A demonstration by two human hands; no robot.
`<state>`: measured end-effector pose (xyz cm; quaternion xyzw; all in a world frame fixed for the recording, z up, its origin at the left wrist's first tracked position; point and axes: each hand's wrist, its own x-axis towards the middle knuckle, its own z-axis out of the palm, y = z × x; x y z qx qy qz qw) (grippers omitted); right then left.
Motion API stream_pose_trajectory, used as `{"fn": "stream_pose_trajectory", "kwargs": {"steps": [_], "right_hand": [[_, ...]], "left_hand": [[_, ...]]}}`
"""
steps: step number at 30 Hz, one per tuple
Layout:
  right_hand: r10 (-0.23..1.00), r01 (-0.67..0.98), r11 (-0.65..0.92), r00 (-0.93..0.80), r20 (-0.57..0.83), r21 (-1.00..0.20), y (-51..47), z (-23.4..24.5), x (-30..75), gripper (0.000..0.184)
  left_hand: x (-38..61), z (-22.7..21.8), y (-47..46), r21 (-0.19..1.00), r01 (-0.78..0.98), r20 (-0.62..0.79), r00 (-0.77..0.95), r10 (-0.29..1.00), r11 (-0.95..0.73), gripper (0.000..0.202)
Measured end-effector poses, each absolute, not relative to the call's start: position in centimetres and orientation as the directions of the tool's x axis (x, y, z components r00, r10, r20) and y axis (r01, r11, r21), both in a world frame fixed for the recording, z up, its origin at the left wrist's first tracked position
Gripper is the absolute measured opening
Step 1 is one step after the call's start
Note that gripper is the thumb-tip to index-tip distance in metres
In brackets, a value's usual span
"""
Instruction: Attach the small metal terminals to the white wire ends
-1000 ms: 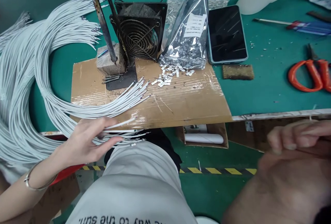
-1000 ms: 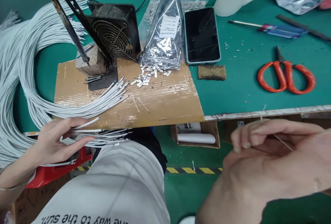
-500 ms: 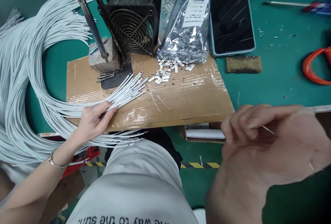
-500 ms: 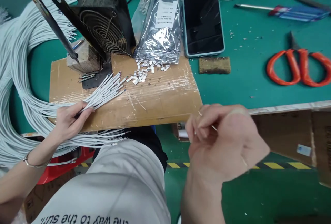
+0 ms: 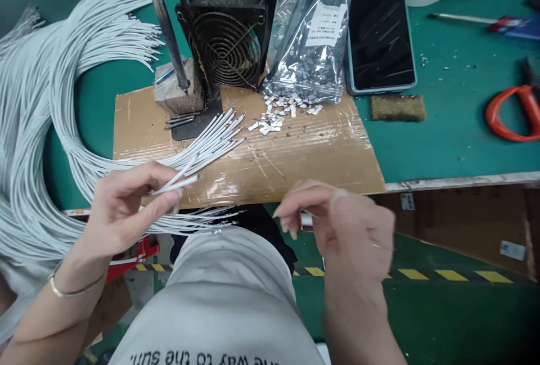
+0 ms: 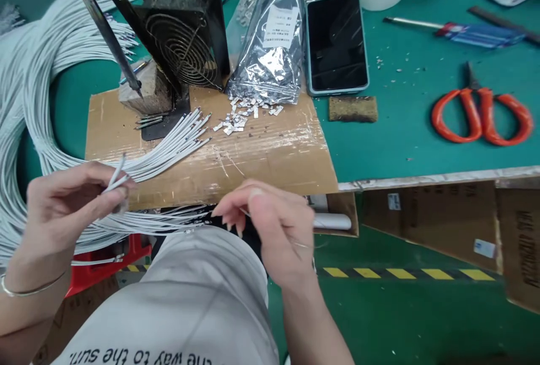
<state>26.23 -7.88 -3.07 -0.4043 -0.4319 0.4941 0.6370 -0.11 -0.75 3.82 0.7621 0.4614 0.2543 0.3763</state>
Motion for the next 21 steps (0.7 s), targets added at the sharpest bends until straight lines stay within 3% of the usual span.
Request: {"fn": "stream_pose_trajectory", "kwargs": {"steps": [4, 7, 12, 17, 21], "right_hand": [[0.956, -0.255, 0.134, -0.222, 0.192, -0.958, -7.2, -2.5, 24.2, 0.050], [0.911, -0.260, 0.169, -0.328, 0.252, -0.951, -6.0, -2.0, 22.8, 0.058], [0.909, -0.227, 0.216, -0.309, 0.280, -0.950, -4.5, -1.9, 21.2, 0.063], [0.936, -0.236, 0.171, -0.265, 0.233, -0.957, -4.1, -2.4, 21.1, 0.071], [0.977, -0.302, 0.195, -0.021, 0.210, -0.933, -3.7, -2.1, 22.6, 0.078]], "left_hand": [[1.0, 5.5, -1.6, 0.887, 0.452, -0.158, 0.484, 0.860, -0.091, 0.009], [1.8, 4.7, -1.3, 0.875, 0.460, -0.407, 0.529, 0.745, 0.151, 0.014], [2.2, 3.0, -1.0, 0.892, 0.290, -0.452, 0.531, 0.717, 0.347, 0.031], [2.2, 2.5, -0.6, 0.865, 0.095, -0.476, 0.470, 0.744, 0.493, 0.027], [1.8, 1.5, -0.1, 0.877, -0.025, -0.450, 0.305, 0.839, 0.480, 0.028]]}}
